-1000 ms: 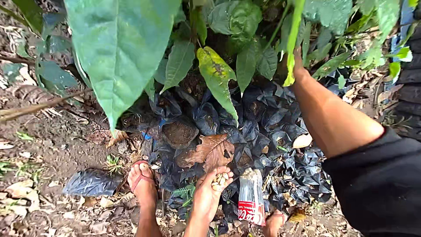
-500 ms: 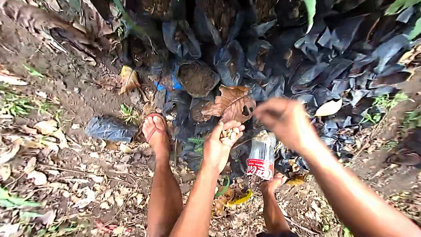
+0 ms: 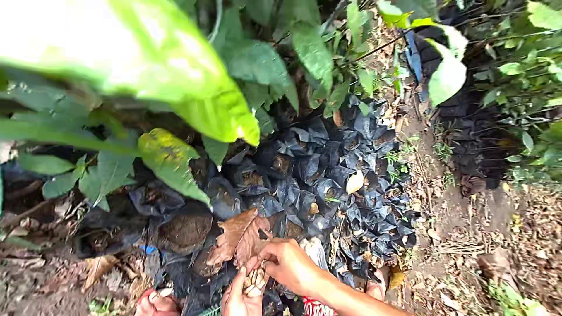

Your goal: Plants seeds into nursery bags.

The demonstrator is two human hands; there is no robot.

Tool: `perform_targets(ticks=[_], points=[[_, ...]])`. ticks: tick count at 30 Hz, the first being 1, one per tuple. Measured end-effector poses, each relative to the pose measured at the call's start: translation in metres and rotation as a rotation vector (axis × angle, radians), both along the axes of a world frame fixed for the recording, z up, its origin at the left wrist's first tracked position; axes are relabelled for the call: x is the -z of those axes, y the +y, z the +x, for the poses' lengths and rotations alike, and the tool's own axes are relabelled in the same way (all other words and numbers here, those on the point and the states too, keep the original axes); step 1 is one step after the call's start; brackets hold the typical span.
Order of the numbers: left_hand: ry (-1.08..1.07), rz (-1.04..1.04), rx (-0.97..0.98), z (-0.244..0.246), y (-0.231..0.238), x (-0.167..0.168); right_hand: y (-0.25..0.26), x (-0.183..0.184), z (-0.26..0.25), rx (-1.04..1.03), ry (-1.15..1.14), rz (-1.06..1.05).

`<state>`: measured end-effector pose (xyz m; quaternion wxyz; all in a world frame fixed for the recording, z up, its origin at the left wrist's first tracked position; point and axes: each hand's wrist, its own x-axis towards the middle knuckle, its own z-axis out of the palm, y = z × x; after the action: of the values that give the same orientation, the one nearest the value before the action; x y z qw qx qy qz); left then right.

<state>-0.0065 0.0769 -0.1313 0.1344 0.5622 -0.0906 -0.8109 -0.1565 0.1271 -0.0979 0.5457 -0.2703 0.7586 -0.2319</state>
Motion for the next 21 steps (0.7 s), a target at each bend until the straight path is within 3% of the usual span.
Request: perform_targets(ticks=[3, 5, 10, 15, 18, 21], points=[[0.083, 0.033, 0.060, 0.002, 0.002, 0.006, 0.005, -0.001, -0.048, 0.285, -0.111, -0.003], [0.093, 0.053, 0.071, 0.000, 0.006, 0.009, -0.002, -0.001, -0.100, 0.388, -0.055, -0.013], [0.076, 0.086, 0.070, -0.007, 0.012, 0.011, -0.065, 0.027, -0.232, 0.355, 0.238, -0.202], [0.064, 0.095, 0.102, -0.012, 0.014, 0.011, -0.137, 0.059, -0.318, 0.405, 0.372, -0.392], [0.050, 0.112, 0.074, -0.014, 0.015, 0.012, -0.124, 0.061, -0.355, 0.267, 0.701, -0.127], [0.042, 0.138, 0.063, -0.014, 0.016, 0.012, -0.088, 0.047, -0.366, 0.106, 0.819, 0.250]])
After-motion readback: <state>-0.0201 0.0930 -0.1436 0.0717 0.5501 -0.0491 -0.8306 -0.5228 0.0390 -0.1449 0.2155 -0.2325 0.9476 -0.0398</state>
